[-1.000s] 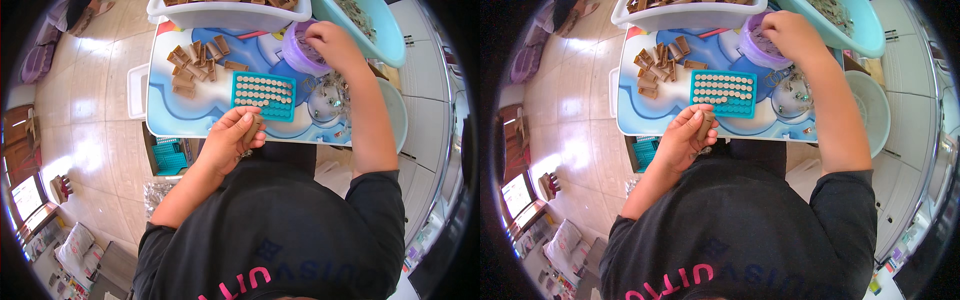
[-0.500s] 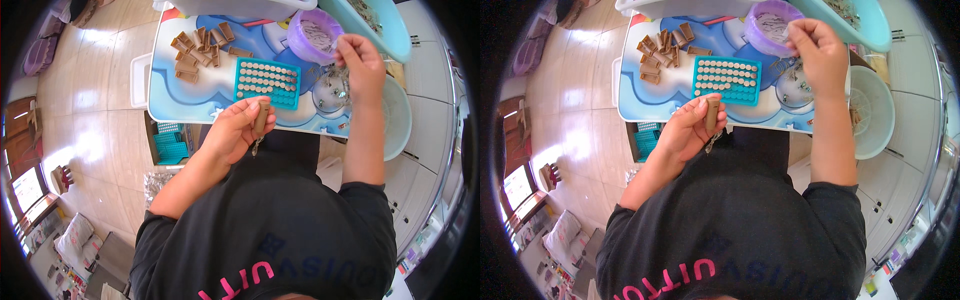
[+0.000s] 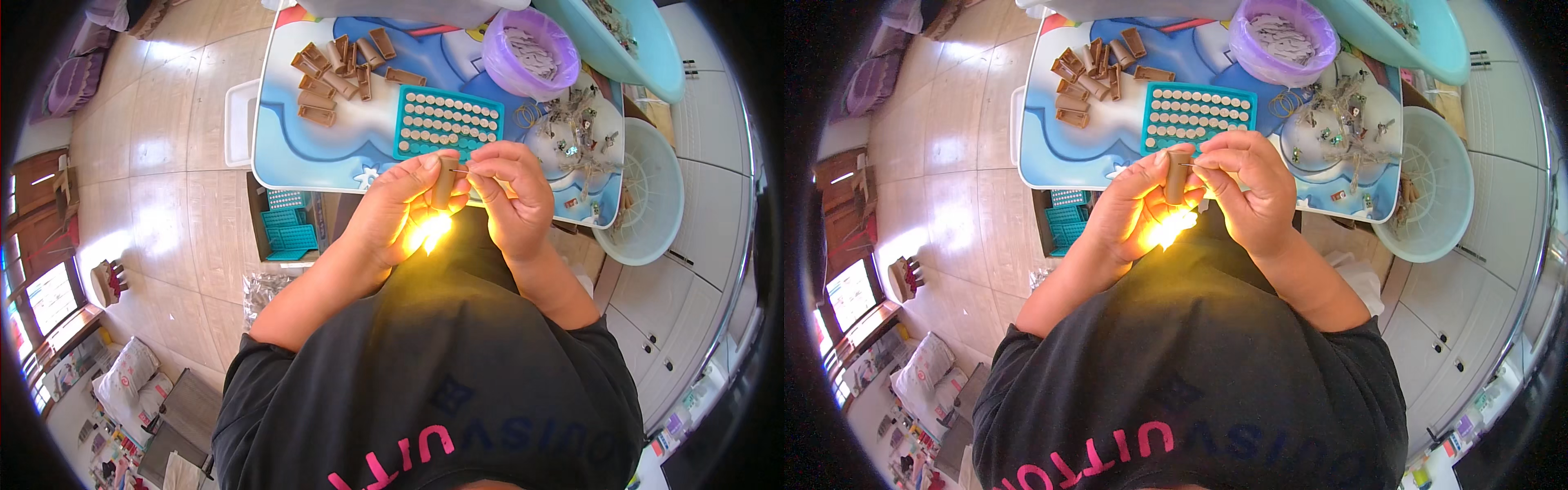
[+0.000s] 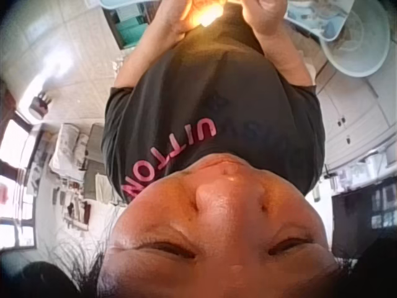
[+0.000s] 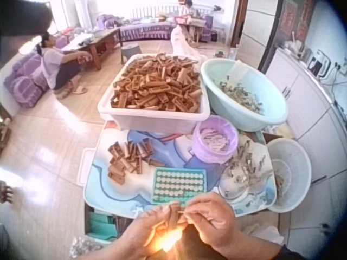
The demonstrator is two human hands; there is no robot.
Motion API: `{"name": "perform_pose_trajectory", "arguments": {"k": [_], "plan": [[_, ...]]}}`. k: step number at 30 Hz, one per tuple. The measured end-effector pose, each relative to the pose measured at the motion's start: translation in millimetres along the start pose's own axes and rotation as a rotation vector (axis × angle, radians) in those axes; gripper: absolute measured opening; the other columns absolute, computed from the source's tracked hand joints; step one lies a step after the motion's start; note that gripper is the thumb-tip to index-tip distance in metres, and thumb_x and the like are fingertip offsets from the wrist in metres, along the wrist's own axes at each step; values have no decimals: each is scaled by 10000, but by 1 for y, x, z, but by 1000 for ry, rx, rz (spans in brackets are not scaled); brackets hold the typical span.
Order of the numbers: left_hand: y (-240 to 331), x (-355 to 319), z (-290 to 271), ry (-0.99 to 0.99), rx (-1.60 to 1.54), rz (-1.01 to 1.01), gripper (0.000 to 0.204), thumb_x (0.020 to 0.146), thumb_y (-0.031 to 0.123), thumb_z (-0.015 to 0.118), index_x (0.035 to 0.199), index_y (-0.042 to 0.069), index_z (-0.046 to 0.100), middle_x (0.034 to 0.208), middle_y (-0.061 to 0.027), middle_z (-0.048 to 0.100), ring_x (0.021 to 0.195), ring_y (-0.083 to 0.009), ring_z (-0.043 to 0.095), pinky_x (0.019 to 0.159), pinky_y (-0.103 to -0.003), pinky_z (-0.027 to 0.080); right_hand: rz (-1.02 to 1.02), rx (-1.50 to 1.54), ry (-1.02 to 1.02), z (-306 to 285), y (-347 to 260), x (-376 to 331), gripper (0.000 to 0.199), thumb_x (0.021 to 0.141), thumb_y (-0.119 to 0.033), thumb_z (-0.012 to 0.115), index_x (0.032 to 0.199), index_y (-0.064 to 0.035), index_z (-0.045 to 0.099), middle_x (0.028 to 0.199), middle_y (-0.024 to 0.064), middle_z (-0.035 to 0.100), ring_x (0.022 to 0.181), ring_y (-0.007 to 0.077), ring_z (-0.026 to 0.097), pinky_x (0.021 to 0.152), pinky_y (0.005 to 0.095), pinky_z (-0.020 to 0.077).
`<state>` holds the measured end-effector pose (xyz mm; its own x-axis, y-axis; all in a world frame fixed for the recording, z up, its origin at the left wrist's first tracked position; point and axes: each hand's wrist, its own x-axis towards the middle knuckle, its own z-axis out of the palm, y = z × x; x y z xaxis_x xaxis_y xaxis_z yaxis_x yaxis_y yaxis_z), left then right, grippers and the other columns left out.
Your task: The person assembles small plastic parts by hand, then places the assembled components into a blue organizing tray.
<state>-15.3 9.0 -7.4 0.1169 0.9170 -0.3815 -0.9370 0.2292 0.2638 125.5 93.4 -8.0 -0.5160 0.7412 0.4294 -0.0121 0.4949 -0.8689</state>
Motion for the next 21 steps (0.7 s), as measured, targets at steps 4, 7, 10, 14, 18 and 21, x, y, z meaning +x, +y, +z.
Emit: {"name": "perform_pose_trajectory", "arguments": {"k": [4, 7, 10, 14, 18, 21], "plan": [[-4, 1, 0, 10, -5, 15, 280, 907, 221, 520, 1083, 4, 540, 929, -65, 615, 855, -158, 600, 833, -308, 465, 58, 43, -4, 2, -1, -2, 107, 753, 22, 657, 846, -19, 623, 898, 106, 596, 760, 194, 589, 647, 268, 476], [-3, 0, 5, 109, 10, 27, 268, 909, 203, 523, 1098, 14, 536, 944, -65, 620, 855, -165, 607, 838, -314, 471, -68, -77, -37, 2, -3, 2, 116, 750, 28, 656, 850, -19, 623, 886, 105, 599, 745, 193, 590, 640, 264, 478], [-5, 1, -2, 57, -21, 22, 274, 907, 207, 528, 1105, 17, 532, 945, -66, 621, 854, -162, 610, 844, -319, 474, -35, -80, -62, 3, -3, 1, 124, 731, 25, 667, 839, -20, 626, 843, 103, 608, 728, 203, 593, 628, 271, 478], [-7, 1, -2, 85, -12, 28, 273, 904, 215, 539, 1105, 30, 535, 951, -65, 618, 889, -169, 593, 854, -330, 456, -31, -132, -52, 3, -2, 0, 133, 714, 24, 671, 830, -19, 624, 820, 101, 607, 715, 215, 594, 620, 279, 480], [-8, 3, -3, 77, 32, 44, 317, 917, 246, 511, 1144, 26, 507, 981, -65, 605, 921, -175, 583, 873, -344, 447, -81, -182, -60, 4, -1, 1, 120, 718, 25, 669, 820, -17, 621, 823, 101, 608, 704, 217, 593, 614, 282, 479], [-9, 6, -7, 44, 44, 47, 381, 920, 285, 499, 1186, 13, 470, 1021, -76, 595, 936, -177, 580, 883, -341, 445, -101, -185, -59, 5, -1, 4, 116, 724, 28, 663, 819, -13, 609, 824, 106, 607, 702, 225, 593, 607, 284, 479]]}}
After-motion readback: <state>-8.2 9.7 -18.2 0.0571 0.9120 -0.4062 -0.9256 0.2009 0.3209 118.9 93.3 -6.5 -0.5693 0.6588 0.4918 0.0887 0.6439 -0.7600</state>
